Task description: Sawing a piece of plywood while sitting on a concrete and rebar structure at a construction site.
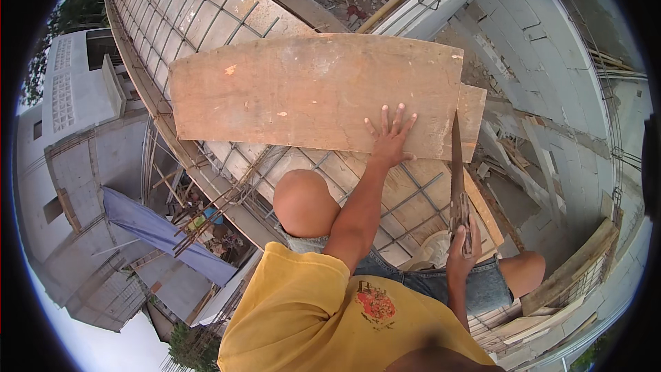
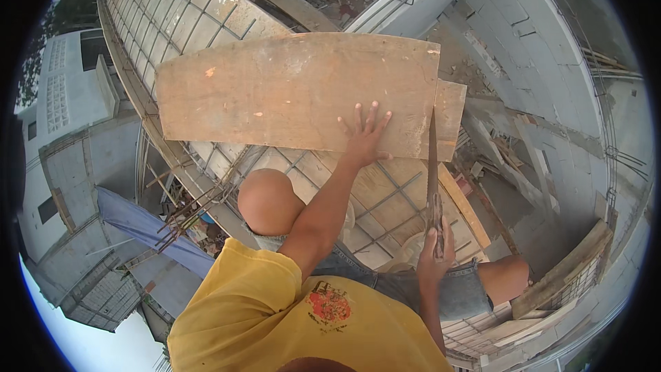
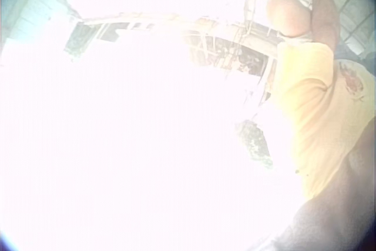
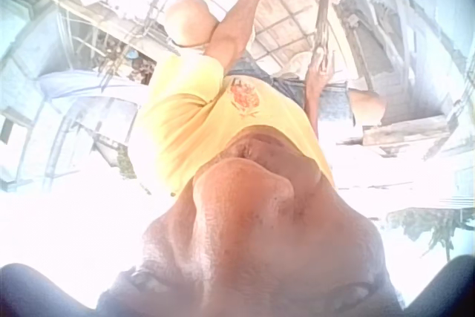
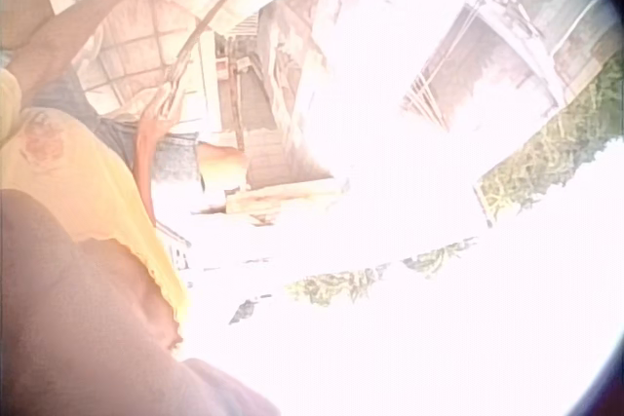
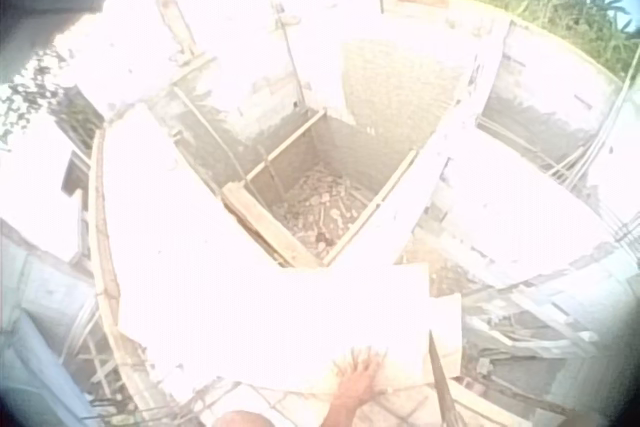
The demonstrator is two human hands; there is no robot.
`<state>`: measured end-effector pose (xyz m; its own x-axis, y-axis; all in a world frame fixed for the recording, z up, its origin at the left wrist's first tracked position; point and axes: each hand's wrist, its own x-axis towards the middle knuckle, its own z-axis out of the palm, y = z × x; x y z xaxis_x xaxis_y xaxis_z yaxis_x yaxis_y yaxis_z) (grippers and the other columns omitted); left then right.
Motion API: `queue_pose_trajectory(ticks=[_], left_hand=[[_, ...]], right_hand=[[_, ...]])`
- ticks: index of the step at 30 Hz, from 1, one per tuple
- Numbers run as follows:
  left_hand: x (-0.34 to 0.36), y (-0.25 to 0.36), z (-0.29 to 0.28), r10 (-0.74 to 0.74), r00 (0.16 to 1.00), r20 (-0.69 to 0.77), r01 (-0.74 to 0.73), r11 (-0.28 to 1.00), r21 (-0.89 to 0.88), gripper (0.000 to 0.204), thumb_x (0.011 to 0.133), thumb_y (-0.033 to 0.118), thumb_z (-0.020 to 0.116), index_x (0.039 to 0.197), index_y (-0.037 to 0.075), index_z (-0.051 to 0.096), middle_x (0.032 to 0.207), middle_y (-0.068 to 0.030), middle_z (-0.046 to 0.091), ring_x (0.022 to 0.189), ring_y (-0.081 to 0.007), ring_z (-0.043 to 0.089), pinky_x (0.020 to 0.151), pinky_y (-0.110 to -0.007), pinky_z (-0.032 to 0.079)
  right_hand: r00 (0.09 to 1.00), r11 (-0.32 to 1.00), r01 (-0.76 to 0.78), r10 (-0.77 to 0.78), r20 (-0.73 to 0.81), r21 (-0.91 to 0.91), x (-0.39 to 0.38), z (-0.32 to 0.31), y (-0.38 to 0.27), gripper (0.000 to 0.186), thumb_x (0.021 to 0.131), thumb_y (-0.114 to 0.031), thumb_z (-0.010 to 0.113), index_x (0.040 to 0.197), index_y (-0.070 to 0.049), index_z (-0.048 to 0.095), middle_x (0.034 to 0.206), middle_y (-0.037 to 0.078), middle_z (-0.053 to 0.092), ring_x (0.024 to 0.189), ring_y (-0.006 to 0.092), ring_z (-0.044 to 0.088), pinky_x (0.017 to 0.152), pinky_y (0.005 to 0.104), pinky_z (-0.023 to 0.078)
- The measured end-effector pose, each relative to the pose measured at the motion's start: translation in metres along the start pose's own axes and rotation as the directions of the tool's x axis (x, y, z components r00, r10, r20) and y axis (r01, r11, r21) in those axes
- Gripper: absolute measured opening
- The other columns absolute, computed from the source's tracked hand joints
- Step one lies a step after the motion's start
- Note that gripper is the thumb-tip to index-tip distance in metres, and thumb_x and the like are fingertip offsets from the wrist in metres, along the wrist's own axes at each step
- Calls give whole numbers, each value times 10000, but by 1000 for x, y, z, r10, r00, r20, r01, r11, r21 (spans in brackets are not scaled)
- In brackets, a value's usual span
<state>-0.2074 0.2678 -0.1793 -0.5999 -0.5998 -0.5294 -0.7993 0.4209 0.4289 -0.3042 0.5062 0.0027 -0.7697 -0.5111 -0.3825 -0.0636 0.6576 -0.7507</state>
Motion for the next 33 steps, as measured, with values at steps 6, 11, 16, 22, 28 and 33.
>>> queue_pose_trajectory(ticks=[6, 11, 16, 22, 28, 33], left_hand=[[6, -5, 2, 29, 999, -41, -28, 999, 22, 1239, 587, 514, 870, 1569, 403, 123, 1669, 16, -75, 1509, -378, -125, 1069, -786, -92], [-9, -20, 2, -13, 999, 31, 11, 998, 68, 1229, 604, 521, 861, 1572, 399, 114, 1668, 9, -85, 1500, -407, -144, 1035, -814, -89], [0, -10, 5, 16, 1000, -1, -16, 997, 76, 1237, 604, 521, 863, 1573, 395, 105, 1667, -1, -98, 1496, -402, -169, 1024, -821, -95], [-11, -6, 14, 27, 1000, -10, -26, 998, 53, 1253, 588, 523, 871, 1574, 393, 108, 1668, -10, -95, 1496, -399, -173, 1035, -807, -105], [3, -18, 9, 41, 997, -60, -35, 994, 100, 1237, 579, 594, 841, 1578, 362, 151, 1668, -60, -82, 1492, -440, -146, 1017, -815, -92], [11, -1, 17, 76, 996, -45, -72, 994, 81, 1237, 580, 595, 844, 1576, 367, 148, 1669, -48, -80, 1492, -444, -136, 1015, -816, -95]], right_hand=[[993, 991, 102, -96, -71, 87, 99, 60, -18, 362, 983, -137, 603, 1293, 49, 576, 1123, 155, 661, 978, 162, 615, 864, 274, 474], [996, 994, -86, 84, -28, -68, -58, -36, -5, 377, 956, -132, 633, 1289, 38, 584, 1144, 162, 679, 975, 139, 622, 884, 281, 479], [996, 994, -84, 82, 29, 64, 16, 7, 0, 373, 967, -155, 638, 1299, 10, 595, 1072, 89, 671, 888, 94, 593, 797, 234, 478], [967, 982, 186, -176, -182, 36, 95, 67, 19, 370, 937, -148, 671, 1265, 13, 613, 1041, 136, 701, 868, 99, 622, 785, 247, 491], [999, 999, -42, 43, 6, -28, -62, -49, 0, 364, 956, -106, 626, 1289, 37, 591, 1152, 149, 682, 1027, 154, 638, 899, 279, 487], [995, 991, 60, -49, -92, 116, 94, 34, 19, 381, 943, -151, 659, 1291, -4, 608, 1107, 135, 705, 968, 149, 645, 875, 277, 488]])
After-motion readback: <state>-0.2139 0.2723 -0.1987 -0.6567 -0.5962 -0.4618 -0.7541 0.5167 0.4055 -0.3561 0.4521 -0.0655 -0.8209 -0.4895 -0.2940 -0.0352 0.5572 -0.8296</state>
